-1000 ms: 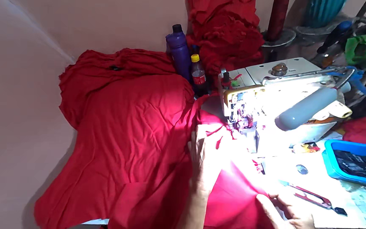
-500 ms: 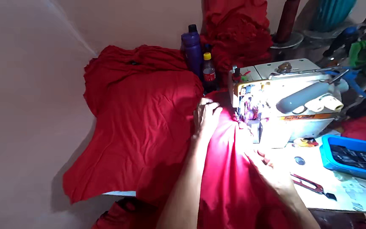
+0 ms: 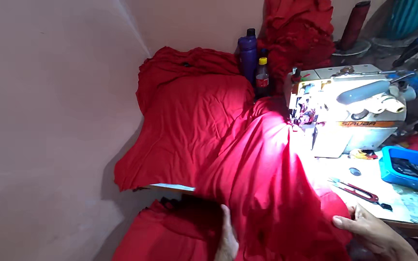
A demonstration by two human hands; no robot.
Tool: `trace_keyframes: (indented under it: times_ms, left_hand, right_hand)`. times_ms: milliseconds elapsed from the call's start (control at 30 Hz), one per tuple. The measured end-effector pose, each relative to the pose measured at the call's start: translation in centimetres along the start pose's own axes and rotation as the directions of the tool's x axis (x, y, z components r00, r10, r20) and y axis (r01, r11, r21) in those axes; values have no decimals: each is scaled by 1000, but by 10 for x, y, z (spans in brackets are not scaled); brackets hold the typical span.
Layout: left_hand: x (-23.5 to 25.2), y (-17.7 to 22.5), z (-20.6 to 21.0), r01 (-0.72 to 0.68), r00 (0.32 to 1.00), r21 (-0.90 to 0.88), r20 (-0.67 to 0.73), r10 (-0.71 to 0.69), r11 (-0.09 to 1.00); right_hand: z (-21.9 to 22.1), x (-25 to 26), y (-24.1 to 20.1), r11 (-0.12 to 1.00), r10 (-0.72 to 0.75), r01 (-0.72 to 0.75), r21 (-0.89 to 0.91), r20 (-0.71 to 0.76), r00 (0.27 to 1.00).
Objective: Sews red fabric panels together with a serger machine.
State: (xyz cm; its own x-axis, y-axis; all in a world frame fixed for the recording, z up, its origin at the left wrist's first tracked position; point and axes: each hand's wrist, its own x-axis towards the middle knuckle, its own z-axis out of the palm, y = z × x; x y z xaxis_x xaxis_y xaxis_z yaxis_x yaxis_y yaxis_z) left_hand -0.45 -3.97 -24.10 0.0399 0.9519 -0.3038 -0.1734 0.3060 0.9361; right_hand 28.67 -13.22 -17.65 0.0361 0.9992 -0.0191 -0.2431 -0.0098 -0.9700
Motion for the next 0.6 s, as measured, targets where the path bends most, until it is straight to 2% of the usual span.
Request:
trace_keyframes:
  times_ms: [67, 100, 133, 167, 200, 267, 333, 433, 467, 500, 567, 600]
  left_hand:
    - [-31, 5, 2, 64, 957, 94, 275, -87, 994]
    - [-45, 17, -2, 98, 917, 182, 364, -160, 978]
    - [-56, 33, -9, 98, 883, 294, 415, -220, 951]
    - [-63, 49, -20, 38, 874, 413, 429, -231, 910]
    - [-67, 67, -35, -71, 887, 520, 423, -184, 851]
    - [-72, 107, -71, -329, 910, 641, 411, 51, 694]
    - [-65, 166, -99, -438, 898, 726, 379, 222, 530]
    - [-18, 252, -107, -363, 888, 871, 216, 407, 331]
    - [5, 275, -99, -302, 877, 899, 132, 463, 318]
    - [33, 291, -92, -288, 834, 903, 73, 547, 319]
    - [77, 306, -77, -302, 755, 934, 115, 645, 188]
    - [93, 304, -70, -291, 738, 950, 148, 658, 114]
  right_hand:
    - [-2, -8, 1, 996, -83, 79, 43, 107, 991]
    - [-3, -10, 0, 990, -136, 125, 71, 169, 976]
    - [-5, -13, -2, 983, -179, 163, 89, 229, 957]
    - [-5, -16, -6, 977, -207, 188, 98, 270, 940]
    - [-2, -20, -11, 977, -210, 191, 97, 274, 939]
    - [-4, -25, -14, 980, -197, 180, 82, 305, 932]
    - [-7, -25, -9, 980, -195, 191, 48, 380, 904]
    - [20, -15, 6, 988, -145, 152, 19, 441, 886]
    - [37, -9, 14, 991, -126, 135, 9, 439, 890]
    - [55, -4, 24, 995, -98, 103, 12, 425, 900]
    - [88, 1, 41, 999, 6, -24, 45, 369, 929]
    - [99, 1, 46, 994, 63, -89, 63, 326, 943]
